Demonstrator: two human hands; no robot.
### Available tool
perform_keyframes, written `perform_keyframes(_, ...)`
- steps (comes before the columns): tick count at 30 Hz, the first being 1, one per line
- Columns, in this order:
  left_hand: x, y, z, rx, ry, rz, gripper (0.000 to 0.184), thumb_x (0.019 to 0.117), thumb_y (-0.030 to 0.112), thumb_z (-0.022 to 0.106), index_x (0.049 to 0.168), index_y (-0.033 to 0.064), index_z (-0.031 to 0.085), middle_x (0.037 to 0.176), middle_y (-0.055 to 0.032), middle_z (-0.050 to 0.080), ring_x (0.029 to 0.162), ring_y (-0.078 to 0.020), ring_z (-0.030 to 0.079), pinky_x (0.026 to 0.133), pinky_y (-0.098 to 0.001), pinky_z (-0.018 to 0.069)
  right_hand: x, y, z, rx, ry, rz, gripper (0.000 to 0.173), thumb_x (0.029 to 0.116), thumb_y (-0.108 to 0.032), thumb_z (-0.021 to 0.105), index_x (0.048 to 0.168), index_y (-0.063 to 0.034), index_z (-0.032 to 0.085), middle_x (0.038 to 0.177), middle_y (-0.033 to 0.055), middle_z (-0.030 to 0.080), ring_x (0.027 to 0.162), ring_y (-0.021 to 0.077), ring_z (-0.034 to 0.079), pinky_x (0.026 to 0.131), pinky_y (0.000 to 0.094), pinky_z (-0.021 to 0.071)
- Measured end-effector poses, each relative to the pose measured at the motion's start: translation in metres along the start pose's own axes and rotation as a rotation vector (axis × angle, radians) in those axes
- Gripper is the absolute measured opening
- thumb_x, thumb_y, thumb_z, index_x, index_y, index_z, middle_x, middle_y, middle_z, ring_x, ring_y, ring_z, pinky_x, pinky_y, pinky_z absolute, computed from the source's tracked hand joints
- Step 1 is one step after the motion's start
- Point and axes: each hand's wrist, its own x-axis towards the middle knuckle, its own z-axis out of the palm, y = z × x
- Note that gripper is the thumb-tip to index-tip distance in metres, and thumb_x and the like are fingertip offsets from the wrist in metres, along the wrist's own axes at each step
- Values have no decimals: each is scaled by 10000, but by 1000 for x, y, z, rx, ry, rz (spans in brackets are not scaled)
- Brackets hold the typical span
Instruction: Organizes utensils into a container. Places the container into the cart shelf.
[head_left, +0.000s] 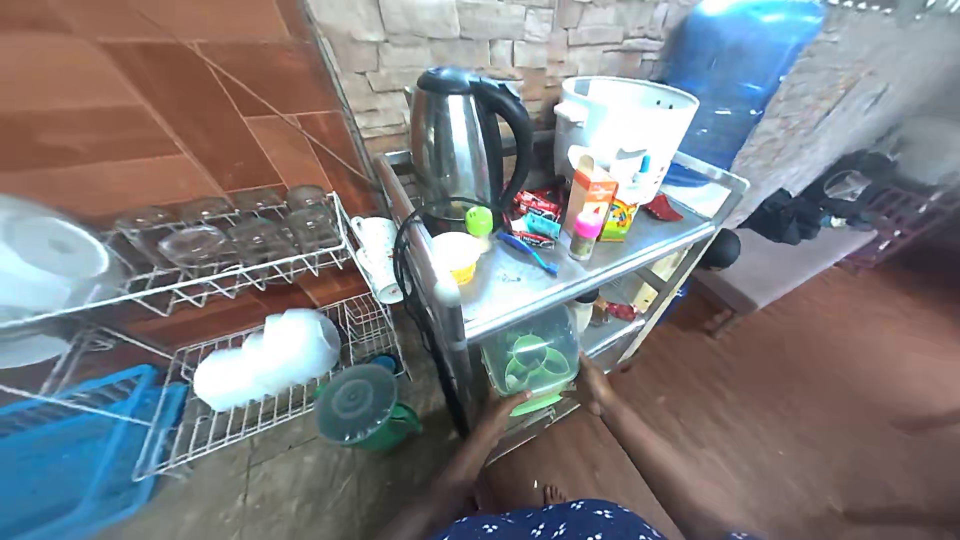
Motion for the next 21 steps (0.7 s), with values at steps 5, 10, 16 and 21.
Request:
perform_keyframes(5, 36, -10, 25, -129, 288, 144, 1072, 842, 212, 832, 1634, 127, 114, 1600, -171, 363, 1429, -275, 436, 1136, -478, 441, 54, -23, 12, 30, -72, 21, 681, 1071, -624, 229, 1535, -163, 423, 1533, 130, 487, 1375, 331, 489, 1023, 652, 442)
perform_keyframes(10, 64, 14, 28, -4, 461, 179, 968, 948, 353, 731, 1639, 75, 111, 1634, -215, 303, 1485, -314, 360, 1201, -492, 346, 107, -44, 40, -21, -151, -19, 640, 1097, -557, 250, 1548, -125, 389, 1543, 163, 459, 1362, 335, 495, 1013, 627, 466)
perform_keyframes(16, 10, 5, 44, 138, 113, 17, 624, 1006, 285, 655, 1542, 71, 416, 1506, -165, 512, 1299, -261, 588, 1081, -436, 507, 148, -60, 68, -97, -186, -83, 336, 1109, -173, 385, 1375, 3, 491, 1198, 192, 585, 990, 268, 612, 782, 474, 570)
perform_keyframes(21, -71, -80, 41, 439, -146, -179, 436, 965, 313, 693, 1299, 41, 634, 1173, -141, 691, 1056, -251, 668, 967, -483, 530, 161, -50, 67, -110, -265, -108, 418, 1122, -315, 346, 1407, -35, 471, 1241, 182, 594, 1049, 283, 630, 829, 498, 576)
